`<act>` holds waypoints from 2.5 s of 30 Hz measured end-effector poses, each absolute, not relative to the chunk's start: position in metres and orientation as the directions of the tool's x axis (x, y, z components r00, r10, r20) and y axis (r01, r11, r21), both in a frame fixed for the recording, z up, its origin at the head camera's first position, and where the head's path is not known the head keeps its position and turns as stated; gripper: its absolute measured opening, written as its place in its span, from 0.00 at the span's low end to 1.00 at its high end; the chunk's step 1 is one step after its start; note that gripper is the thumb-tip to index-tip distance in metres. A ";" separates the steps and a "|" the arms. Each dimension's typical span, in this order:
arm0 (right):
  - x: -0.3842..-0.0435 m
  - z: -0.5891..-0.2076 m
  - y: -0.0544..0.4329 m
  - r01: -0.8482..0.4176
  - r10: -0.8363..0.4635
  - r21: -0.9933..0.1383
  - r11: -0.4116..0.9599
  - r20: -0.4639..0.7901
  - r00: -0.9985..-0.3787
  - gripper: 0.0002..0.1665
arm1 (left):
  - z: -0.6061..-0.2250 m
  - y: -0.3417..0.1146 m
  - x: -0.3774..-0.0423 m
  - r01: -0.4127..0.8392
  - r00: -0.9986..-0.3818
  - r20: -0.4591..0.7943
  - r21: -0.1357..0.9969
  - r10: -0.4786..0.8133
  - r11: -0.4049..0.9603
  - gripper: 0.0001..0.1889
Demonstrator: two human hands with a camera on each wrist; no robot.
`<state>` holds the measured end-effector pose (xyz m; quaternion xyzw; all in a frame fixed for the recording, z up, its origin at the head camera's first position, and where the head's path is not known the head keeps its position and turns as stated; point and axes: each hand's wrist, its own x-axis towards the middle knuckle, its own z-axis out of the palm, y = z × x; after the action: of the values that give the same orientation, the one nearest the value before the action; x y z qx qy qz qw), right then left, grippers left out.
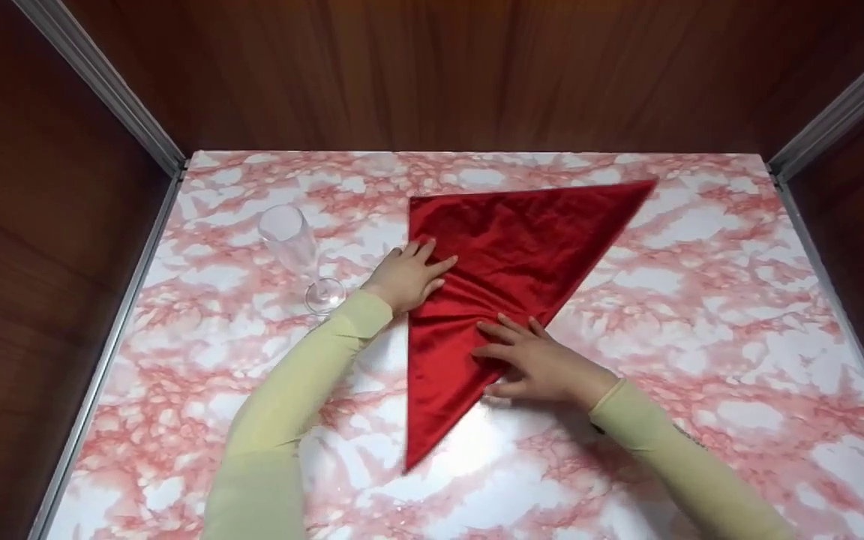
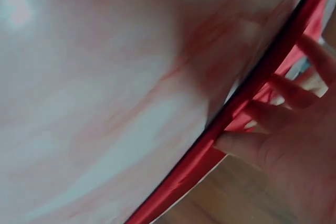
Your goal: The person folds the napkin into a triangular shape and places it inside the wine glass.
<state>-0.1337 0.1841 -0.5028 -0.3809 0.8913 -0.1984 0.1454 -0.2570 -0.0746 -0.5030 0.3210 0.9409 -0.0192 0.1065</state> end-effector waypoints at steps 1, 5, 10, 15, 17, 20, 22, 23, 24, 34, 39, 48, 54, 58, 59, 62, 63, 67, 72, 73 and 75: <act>-0.135 -0.502 0.188 -0.620 -0.739 -0.475 0.624 -0.104 -0.665 0.35 | -0.502 -0.075 -0.255 0.605 -0.773 -0.212 0.034 0.597 0.796 0.26; -0.136 -0.502 0.201 -0.601 -0.734 -0.506 0.618 -0.099 -0.672 0.32 | -0.501 -0.079 -0.247 0.595 -0.780 -0.198 0.061 0.594 0.801 0.26; -0.134 -0.501 0.206 -0.594 -0.730 -0.521 0.613 -0.087 -0.677 0.30 | -0.500 -0.082 -0.243 0.600 -0.776 -0.183 0.078 0.603 0.796 0.26; -0.124 -0.501 0.191 -0.672 -0.767 -0.454 0.585 -0.042 -0.640 0.37 | -0.500 -0.081 -0.249 0.603 -0.773 -0.187 0.080 0.606 0.794 0.27; -0.118 -0.501 0.181 -0.699 -0.786 -0.434 0.569 -0.039 -0.616 0.40 | -0.499 -0.077 -0.255 0.608 -0.770 -0.190 0.073 0.609 0.791 0.27; -0.109 -0.500 0.167 -0.715 -0.806 -0.422 0.557 -0.066 -0.589 0.42 | -0.499 -0.068 -0.268 0.624 -0.762 -0.184 0.050 0.621 0.780 0.27; -0.105 -0.500 0.158 -0.723 -0.812 -0.411 0.556 -0.083 -0.577 0.43 | -0.499 -0.062 -0.276 0.637 -0.754 -0.188 0.025 0.629 0.771 0.27; -0.103 -0.500 0.155 -0.725 -0.813 -0.404 0.557 -0.090 -0.575 0.43 | -0.499 -0.060 -0.281 0.639 -0.753 -0.192 0.013 0.629 0.769 0.28; -0.102 -0.501 0.152 -0.728 -0.813 -0.394 0.561 -0.097 -0.574 0.44 | -0.499 -0.058 -0.285 0.638 -0.754 -0.198 0.005 0.626 0.770 0.28; -0.094 -0.504 0.147 -0.734 -0.804 -0.348 0.584 -0.120 -0.583 0.43 | -0.505 -0.061 -0.303 0.574 -0.786 -0.234 0.065 0.572 0.816 0.31; -0.093 -0.504 0.147 -0.731 -0.805 -0.357 0.581 -0.124 -0.580 0.42 | -0.509 -0.068 -0.303 0.574 -0.795 -0.199 0.059 0.573 0.817 0.37; -0.090 -0.507 0.145 -0.743 -0.819 -0.363 0.562 -0.120 -0.560 0.43 | -0.515 -0.087 -0.299 0.513 -0.840 -0.179 0.042 0.512 0.857 0.42; -0.089 -0.507 0.148 -0.746 -0.825 -0.375 0.550 -0.102 -0.556 0.42 | -0.514 -0.092 -0.295 0.508 -0.847 -0.163 0.037 0.506 0.861 0.41; -0.090 -0.508 0.154 -0.752 -0.830 -0.386 0.534 -0.073 -0.553 0.41 | -0.513 -0.094 -0.292 0.497 -0.854 -0.158 0.031 0.495 0.867 0.41; -0.091 -0.508 0.156 -0.754 -0.832 -0.388 0.530 -0.065 -0.551 0.41 | -0.513 -0.094 -0.291 0.491 -0.857 -0.157 0.039 0.491 0.870 0.40; -0.092 -0.510 0.162 -0.762 -0.841 -0.397 0.511 -0.048 -0.539 0.40 | -0.512 -0.097 -0.286 0.468 -0.867 -0.162 0.062 0.472 0.881 0.40; -0.093 -0.510 0.163 -0.766 -0.844 -0.398 0.505 -0.043 -0.534 0.40 | -0.512 -0.098 -0.285 0.462 -0.870 -0.165 0.063 0.465 0.885 0.40; -0.093 -0.511 0.170 -0.783 -0.856 -0.394 0.481 -0.018 -0.517 0.40 | -0.513 -0.103 -0.280 0.442 -0.878 -0.179 0.055 0.444 0.895 0.41; -0.083 -0.512 0.169 -0.817 -0.869 -0.362 0.448 0.040 -0.494 0.46 | -0.512 -0.109 -0.279 0.424 -0.884 -0.193 0.049 0.425 0.904 0.42; -0.079 -0.512 0.167 -0.824 -0.871 -0.352 0.444 0.048 -0.490 0.48 | -0.512 -0.111 -0.279 0.420 -0.885 -0.196 0.053 0.422 0.906 0.43; -0.071 -0.510 0.164 -0.833 -0.874 -0.337 0.439 0.055 -0.483 0.49 | -0.511 -0.114 -0.279 0.411 -0.888 -0.201 0.058 0.414 0.910 0.43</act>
<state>-0.0709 0.1636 -0.5103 -0.5044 0.8459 -0.1611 0.0638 -0.2792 -0.1135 -0.5111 0.2125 0.9715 0.0071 0.1051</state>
